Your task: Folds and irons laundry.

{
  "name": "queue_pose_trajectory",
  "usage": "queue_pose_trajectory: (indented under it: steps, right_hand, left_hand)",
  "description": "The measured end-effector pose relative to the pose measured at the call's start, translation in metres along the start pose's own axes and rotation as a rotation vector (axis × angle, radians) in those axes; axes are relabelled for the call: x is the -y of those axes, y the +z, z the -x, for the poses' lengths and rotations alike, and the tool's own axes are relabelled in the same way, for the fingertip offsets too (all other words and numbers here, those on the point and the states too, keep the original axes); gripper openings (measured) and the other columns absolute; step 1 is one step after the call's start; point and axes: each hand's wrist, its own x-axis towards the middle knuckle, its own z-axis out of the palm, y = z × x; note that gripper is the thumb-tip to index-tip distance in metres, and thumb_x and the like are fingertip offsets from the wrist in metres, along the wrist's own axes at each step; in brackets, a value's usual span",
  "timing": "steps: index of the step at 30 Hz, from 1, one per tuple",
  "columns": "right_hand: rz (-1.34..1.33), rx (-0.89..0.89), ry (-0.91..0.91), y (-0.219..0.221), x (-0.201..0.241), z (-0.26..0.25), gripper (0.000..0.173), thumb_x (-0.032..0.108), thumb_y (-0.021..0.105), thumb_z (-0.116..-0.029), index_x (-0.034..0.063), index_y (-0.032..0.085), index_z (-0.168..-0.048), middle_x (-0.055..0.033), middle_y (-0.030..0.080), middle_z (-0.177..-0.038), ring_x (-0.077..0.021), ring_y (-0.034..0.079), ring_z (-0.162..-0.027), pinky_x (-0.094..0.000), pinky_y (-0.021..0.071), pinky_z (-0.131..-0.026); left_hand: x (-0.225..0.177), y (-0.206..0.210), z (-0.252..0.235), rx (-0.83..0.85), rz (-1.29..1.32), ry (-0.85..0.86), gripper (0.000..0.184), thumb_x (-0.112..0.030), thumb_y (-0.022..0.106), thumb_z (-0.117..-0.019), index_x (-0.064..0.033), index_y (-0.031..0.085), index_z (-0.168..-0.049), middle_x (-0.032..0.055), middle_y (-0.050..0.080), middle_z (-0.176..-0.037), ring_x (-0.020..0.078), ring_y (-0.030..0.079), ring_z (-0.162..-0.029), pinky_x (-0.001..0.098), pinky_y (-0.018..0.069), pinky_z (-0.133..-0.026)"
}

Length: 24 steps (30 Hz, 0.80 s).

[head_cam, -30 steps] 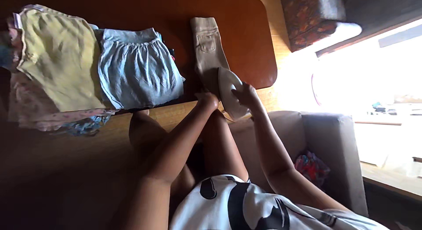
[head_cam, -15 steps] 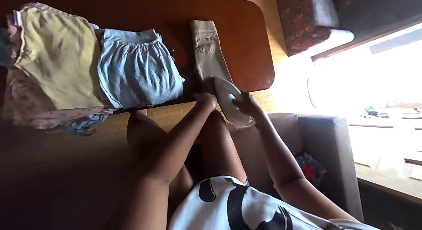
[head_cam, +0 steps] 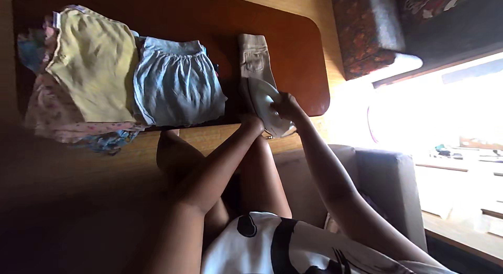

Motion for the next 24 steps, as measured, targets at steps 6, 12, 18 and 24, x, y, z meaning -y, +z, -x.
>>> queue_pose_trajectory:
  steps: [6, 12, 18, 24]
  right_hand:
    - [-0.011, 0.014, 0.106, 0.016, -0.039, 0.049, 0.042, 0.021, 0.068, -0.0996, -0.0021, 0.059, -0.133, -0.0286, 0.067, -0.111, -0.0420, 0.069, -0.095, -0.0613, 0.0552, -0.086]
    - [0.035, -0.013, 0.020, -0.003, 0.012, -0.010, 0.043, 0.020, 0.072, -0.0960, -0.0031, 0.061, -0.130, -0.0281, 0.067, -0.115, -0.0419, 0.068, -0.102, -0.0611, 0.0537, -0.092]
    - [0.012, 0.015, -0.021, -0.009, 0.028, -0.031, 0.042, 0.020, 0.069, -0.0974, -0.0030, 0.059, -0.131, -0.0274, 0.066, -0.117, -0.0407, 0.067, -0.107, -0.0602, 0.0525, -0.093]
    - [0.018, 0.034, 0.074, 0.011, -0.046, 0.055, 0.043, 0.023, 0.069, -0.0996, -0.0003, 0.060, -0.134, -0.0282, 0.068, -0.114, -0.0430, 0.068, -0.103, -0.0639, 0.0523, -0.092]
  left_hand:
    - [-0.001, -0.004, 0.003, 0.057, -0.012, -0.005, 0.051, -0.023, 0.063, -0.1002, 0.0126, 0.054, -0.135, 0.0347, 0.036, -0.154, 0.0498, 0.034, -0.145, 0.0716, 0.0327, -0.107]
    - [0.000, 0.000, 0.000, -0.010, 0.073, 0.004, 0.066, -0.023, 0.069, -0.0950, 0.0112, 0.043, -0.145, 0.0328, 0.032, -0.158, 0.0500, 0.033, -0.145, 0.0697, 0.0336, -0.109]
    - [0.002, -0.007, 0.005, 0.060, -0.004, 0.050, 0.037, -0.015, 0.061, -0.0994, 0.0051, 0.061, -0.131, 0.0315, 0.045, -0.148, 0.0498, 0.045, -0.136, 0.0694, 0.0399, -0.102]
    - [-0.002, -0.004, 0.006, 0.039, 0.021, 0.005, 0.047, -0.018, 0.060, -0.1010, 0.0127, 0.054, -0.136, 0.0346, 0.035, -0.155, 0.0510, 0.032, -0.146, 0.0726, 0.0300, -0.109]
